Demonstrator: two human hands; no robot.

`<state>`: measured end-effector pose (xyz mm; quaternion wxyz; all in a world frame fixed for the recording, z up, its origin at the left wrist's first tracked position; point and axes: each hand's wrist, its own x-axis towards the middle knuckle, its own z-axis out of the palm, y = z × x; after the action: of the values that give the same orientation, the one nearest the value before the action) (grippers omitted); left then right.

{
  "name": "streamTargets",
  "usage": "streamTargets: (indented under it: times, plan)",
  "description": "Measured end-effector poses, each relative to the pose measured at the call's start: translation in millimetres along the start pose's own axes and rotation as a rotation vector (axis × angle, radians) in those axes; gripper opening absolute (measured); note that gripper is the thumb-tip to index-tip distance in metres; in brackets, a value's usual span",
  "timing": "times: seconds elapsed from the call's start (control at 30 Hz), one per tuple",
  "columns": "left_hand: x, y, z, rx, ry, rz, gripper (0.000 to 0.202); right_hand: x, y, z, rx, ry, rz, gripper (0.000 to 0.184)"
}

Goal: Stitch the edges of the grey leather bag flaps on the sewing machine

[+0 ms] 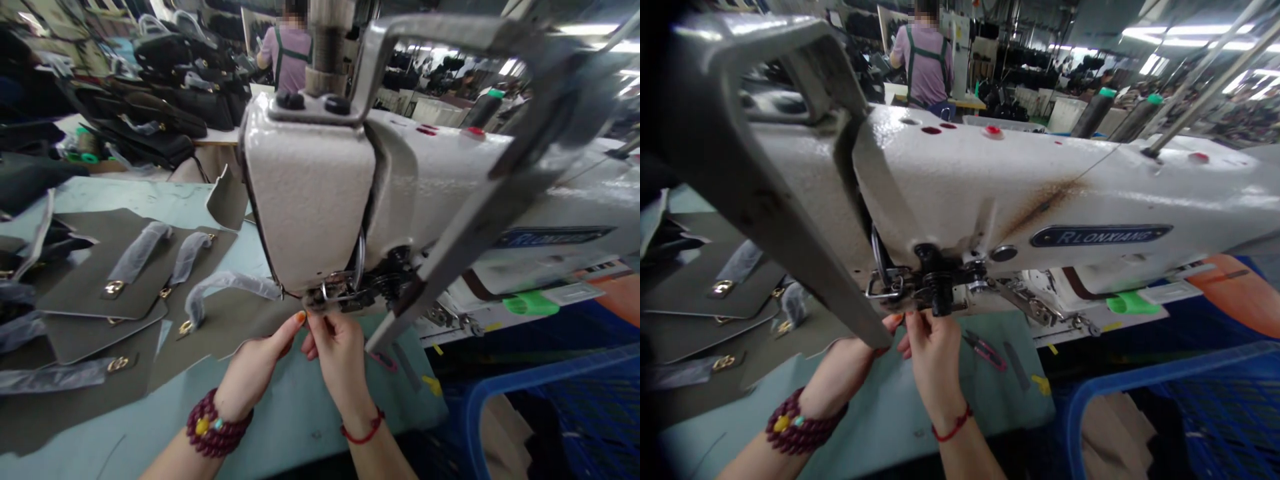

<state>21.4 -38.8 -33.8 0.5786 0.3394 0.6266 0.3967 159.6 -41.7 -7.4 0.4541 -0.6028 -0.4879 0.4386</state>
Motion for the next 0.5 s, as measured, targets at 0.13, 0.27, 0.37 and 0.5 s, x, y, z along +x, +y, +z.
streamTargets:
  times: [0.13, 0.27, 0.37, 0.5]
  plan:
    - [-3.9, 10.1, 14.0, -0.152, -0.095, -0.044, 0.047, -2.1, 2.5, -3.3, 0.211, -0.077, 0.088, 0.042]
    - [-7.2, 16.9, 20.9, -0.29, -0.156, -0.085, 0.044, -3.3, 5.1, -3.6, 0.294, -0.086, 0.117, 0.04]
    - [-6.4, 14.4, 18.6, -0.275, -0.146, -0.068, 0.043, -3.2, 5.8, -2.5, 0.299, -0.078, 0.115, 0.038]
    - [-3.5, 9.9, 15.6, -0.243, -0.159, -0.07, 0.041, -3.6, 4.6, -1.6, 0.283, -0.065, 0.106, 0.039]
